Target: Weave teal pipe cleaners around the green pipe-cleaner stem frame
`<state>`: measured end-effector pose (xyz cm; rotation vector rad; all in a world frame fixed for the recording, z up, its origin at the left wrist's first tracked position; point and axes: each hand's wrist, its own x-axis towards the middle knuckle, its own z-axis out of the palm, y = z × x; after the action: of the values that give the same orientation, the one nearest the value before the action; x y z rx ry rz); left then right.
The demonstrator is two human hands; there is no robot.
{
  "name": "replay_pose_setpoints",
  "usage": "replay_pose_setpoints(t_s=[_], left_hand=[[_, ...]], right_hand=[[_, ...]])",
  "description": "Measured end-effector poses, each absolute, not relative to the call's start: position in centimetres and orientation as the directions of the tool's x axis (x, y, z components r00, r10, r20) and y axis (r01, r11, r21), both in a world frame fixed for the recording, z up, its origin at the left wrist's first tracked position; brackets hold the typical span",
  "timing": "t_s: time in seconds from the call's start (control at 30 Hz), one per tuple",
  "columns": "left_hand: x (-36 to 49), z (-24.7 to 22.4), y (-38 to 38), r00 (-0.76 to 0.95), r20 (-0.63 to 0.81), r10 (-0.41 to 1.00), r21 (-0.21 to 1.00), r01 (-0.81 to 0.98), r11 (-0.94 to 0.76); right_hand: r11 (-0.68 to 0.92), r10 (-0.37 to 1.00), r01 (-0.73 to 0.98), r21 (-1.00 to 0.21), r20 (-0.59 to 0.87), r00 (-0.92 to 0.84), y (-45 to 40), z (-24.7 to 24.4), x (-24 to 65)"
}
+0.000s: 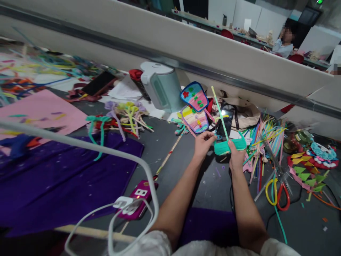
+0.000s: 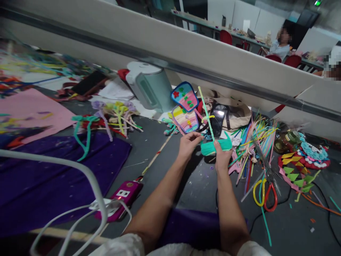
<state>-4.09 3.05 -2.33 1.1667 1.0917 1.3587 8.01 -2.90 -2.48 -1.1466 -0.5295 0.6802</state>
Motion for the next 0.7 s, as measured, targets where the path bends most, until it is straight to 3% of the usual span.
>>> replay_pose_setpoints(t_s=[0.2,0.37,0.5,0.6,0.7], left_hand=[[-3.5,-2.7,2.8,-0.12,0.144,0.982,0.988,-0.03,-0.149],[-3.6,-2.6,2.8,-0.104,0.149,0.983,0.989,-0.01,-0.151],[-3.9,-2.1,2.9,0.026,-0.033,0.999,0.978,-0.205,0.038],[-4.4,-1.5,3.0,0.209,-0.182,0.961,0.9,-0.358,0.248],[-4.9,-1.1,2.9,0.343,-0.22,0.913,0.829,-0.427,0.361]], right_hand=[[0.186,0.701,-0.072,-0.98,0.08,0.709,-3.4,-2.1,7.8],[0.198,0.717,-0.072,-0.978,0.095,0.69,-3.6,-2.0,7.6],[0.242,0.716,-0.145,-0.959,0.075,0.694,-3.3,-2.0,7.8],[0.26,0.733,-0.253,-0.932,0.02,0.68,-3.0,-1.7,7.8],[0.288,0.768,-0.338,-0.896,0.006,0.64,-3.0,-1.2,7.8]])
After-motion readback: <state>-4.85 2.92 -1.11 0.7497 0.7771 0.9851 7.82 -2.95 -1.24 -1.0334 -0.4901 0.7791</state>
